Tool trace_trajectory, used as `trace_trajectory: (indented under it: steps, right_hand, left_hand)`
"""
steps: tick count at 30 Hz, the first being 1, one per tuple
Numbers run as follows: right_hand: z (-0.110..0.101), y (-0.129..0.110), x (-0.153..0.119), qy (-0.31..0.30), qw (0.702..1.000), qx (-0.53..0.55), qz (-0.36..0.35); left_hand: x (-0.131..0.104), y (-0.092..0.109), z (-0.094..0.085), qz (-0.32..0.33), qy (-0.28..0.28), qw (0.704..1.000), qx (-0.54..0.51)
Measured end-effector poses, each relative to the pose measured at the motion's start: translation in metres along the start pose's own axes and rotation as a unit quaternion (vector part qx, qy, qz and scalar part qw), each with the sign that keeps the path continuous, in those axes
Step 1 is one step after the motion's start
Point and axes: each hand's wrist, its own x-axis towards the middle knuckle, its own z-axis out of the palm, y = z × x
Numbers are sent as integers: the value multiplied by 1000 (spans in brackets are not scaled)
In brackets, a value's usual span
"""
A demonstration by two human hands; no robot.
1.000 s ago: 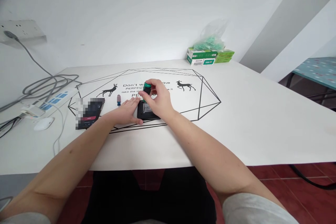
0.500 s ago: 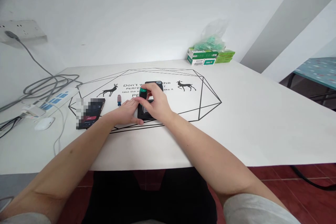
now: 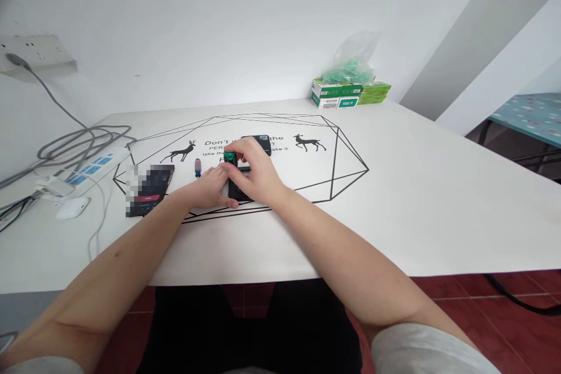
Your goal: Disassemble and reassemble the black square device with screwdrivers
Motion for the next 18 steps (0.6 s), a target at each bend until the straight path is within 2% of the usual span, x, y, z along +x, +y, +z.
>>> trace_trajectory:
  steps: [4,12,15,18]
  right_hand:
    - [1,1,1,16,1000,1,14]
    - [1,8,-2,78,986,36,144]
    - [1,9,-3,72,986,34,145]
    - [1,6,-4,55,992,30,113]
  left_hand:
    - [-3,3,-4,-15,-26,1000,4]
    - [-2,7,-4,-41,-45,998,15]
    - [-1,7,-3,-38,-43,998,11]
    - [-1,5,-2,-31,-38,999,2]
